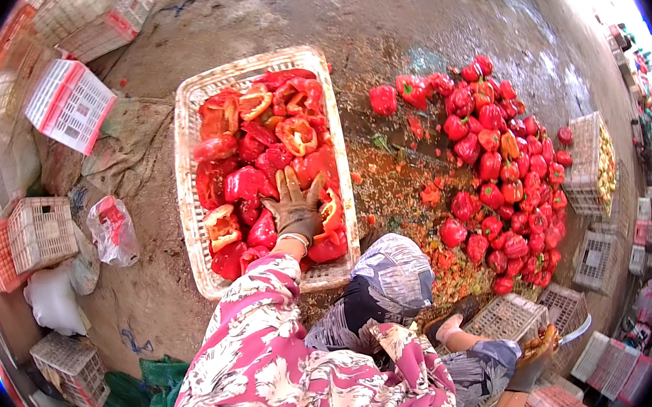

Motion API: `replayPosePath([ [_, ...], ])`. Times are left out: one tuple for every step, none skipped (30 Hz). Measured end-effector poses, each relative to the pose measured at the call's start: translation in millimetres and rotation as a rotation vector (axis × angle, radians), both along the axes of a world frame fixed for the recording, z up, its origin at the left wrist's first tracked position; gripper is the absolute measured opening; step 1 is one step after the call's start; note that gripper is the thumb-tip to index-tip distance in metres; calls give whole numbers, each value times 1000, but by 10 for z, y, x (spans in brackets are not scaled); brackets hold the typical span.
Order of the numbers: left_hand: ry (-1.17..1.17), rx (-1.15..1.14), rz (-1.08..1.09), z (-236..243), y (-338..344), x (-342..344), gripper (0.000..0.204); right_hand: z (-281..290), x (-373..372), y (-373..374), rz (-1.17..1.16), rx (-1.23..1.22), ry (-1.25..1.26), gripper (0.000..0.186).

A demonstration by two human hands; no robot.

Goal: The person sits on the ground and uses a knife to cut the tops off red bell peppers. They remove the seeds and place the cleaned peppers into a white plastic crate while discarding the waste into a separate container.

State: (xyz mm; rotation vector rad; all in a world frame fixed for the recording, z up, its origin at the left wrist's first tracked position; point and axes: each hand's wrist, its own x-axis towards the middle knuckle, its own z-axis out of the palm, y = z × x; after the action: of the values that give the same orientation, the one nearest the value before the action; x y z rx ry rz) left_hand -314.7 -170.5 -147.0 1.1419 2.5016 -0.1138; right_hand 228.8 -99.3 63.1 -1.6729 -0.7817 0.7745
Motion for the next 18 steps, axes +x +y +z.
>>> replayPosePath([
  [-15, 13, 7, -37, -2, 0, 65, 13, 19, -5, 1, 2, -2, 12],
  [-33, 15, 7, -24, -1, -5, 65, 11, 45, -19, -6, 1, -2, 12],
  [-47, 22, 5, 4, 18, -16, 65, 6, 72, -36, -11, 1, 6, 12],
  [-70, 9, -1, 56, 14, -38, 66, -1, 79, -46, -11, 3, 11, 12],
  [-89, -30, -12, 344, 29, -57, 66, -20, 82, -34, -11, 2, 23, 12],
  [-121, 12, -28, 444, -21, -114, 64, 12, 81, -46, -16, 8, 21, 12],
  [-152, 53, -43, 515, -99, -216, 63, 12, 53, -13, -8, 13, 30, 12],
  [-197, 254, -9, 331, -266, -380, 58, 21, 9, 31, 9, 18, 34, 12],
  [-113, 290, 35, 395, -378, -484, 59, 43, 9, 24, 7, 22, 29, 12],
  [-32, 325, 81, 463, -493, -581, 61, 47, -8, 24, 6, 23, 26, 12],
  [134, 278, 74, 718, -556, -624, 62, 65, -8, -8, -9, 21, 20, 12],
  [73, 176, 227, 752, -679, -647, 67, 81, -17, -6, -7, 22, 21, 12],
  [11, 69, 376, 753, -858, -642, 73, 85, -23, 5, -2, 14, 16, 12],
  [53, 193, 354, 8, -1287, -724, 84, 96, -74, 64, 20, 12, 18, 12],
  [53, 85, 364, -144, -1308, -650, 90, 111, -90, 75, 23, 9, 3, 12],
  [29, 65, 387, -27, -1209, -564, 89, 134, -66, 21, 11, 6, -14, 12],
  [9, 43, 427, 109, -1171, -506, 88, 122, -100, 23, 12, 0, -21, 12],
  [28, 42, 418, 15, -1202, -478, 88, 134, -105, -13, 13, -9, -35, 12],
])
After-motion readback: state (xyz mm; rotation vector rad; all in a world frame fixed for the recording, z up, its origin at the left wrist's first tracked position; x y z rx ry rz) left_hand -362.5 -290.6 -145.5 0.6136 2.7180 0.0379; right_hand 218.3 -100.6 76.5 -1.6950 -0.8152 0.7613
